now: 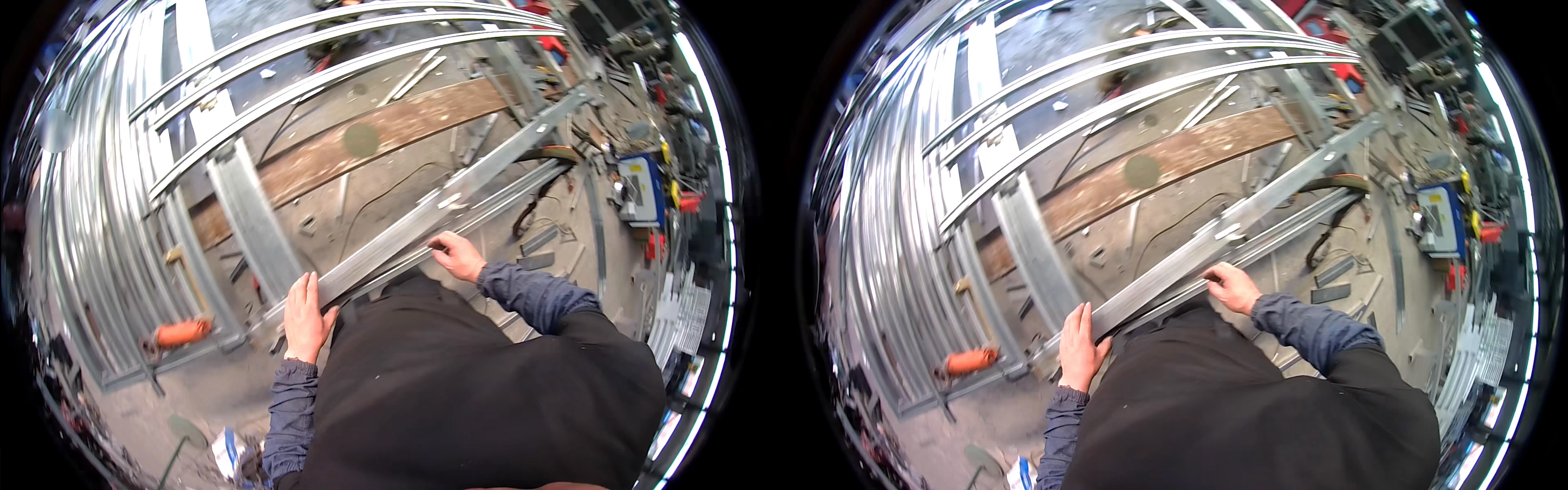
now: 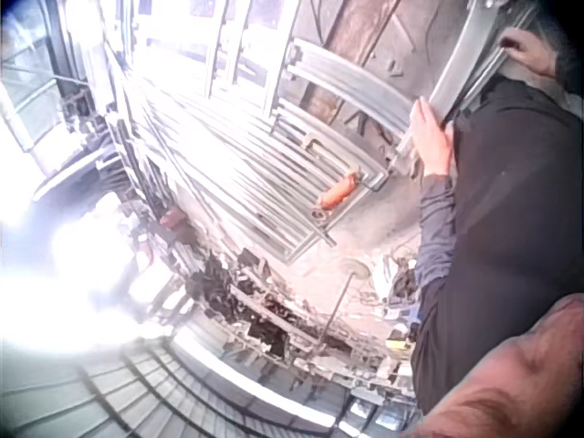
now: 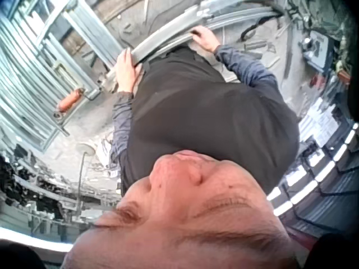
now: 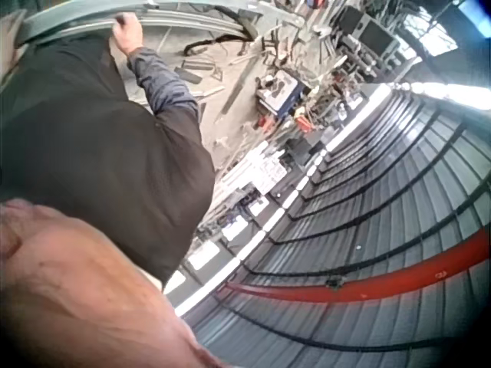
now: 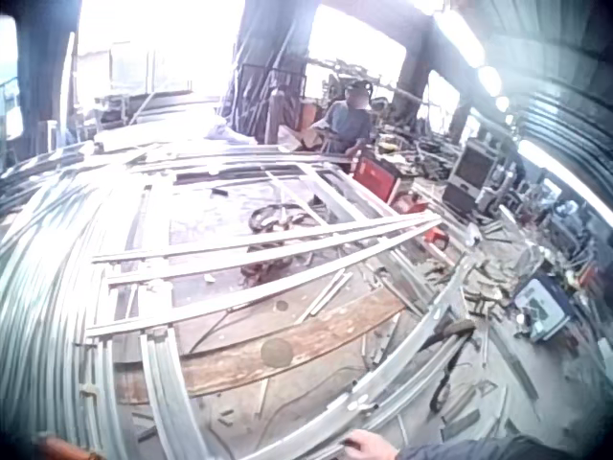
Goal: The person positions and welds metal frame components in a workshop. They repeatedly align metal bars, then use a handheld welding tool to join the pieces, creating visible sparks and weld beads along the seams.
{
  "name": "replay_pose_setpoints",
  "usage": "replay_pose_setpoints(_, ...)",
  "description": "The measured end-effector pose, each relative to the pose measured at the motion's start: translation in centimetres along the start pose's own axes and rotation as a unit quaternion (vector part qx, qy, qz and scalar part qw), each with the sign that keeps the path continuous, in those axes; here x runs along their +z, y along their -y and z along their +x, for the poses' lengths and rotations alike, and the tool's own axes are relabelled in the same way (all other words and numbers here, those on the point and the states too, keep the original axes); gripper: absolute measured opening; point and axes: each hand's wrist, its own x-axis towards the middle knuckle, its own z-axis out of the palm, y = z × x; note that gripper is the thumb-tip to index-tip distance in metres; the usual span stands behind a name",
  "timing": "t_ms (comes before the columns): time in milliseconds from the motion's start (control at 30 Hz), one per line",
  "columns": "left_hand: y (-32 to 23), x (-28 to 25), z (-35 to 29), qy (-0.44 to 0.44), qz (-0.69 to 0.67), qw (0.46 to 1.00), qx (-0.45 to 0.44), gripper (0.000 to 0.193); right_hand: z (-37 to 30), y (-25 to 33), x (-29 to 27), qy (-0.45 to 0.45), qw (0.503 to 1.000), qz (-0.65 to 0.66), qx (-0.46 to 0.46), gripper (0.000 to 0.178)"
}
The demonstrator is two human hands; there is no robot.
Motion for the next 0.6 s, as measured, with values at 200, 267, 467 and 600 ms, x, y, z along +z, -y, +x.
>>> replay_pose_setpoints(200,-2.7,7.7,7.0,0.118,0.048,0.992,-0.011,0.106,3.4,-8.6,-6.9,-0.278,0.938,0.139,0.156,0.019)
replay_pose_setpoints(267,-2.4,9.4,7.7,0.112,0.077,0.991,-0.007,0.101,4.6,-9.8,-10.3,-0.292,0.900,0.237,0.222,0.019)
replay_pose_setpoints(467,-2.9,9.1,7.9,0.136,0.086,0.986,-0.036,0.086,8.7,-19.7,-16.0,-0.304,0.774,0.454,0.319,0.047)
replay_pose_setpoints(600,-2.8,10.6,8.2,0.124,0.083,0.988,-0.037,0.081,14.5,-25.0,-16.5,-0.299,0.641,0.661,0.250,0.066)
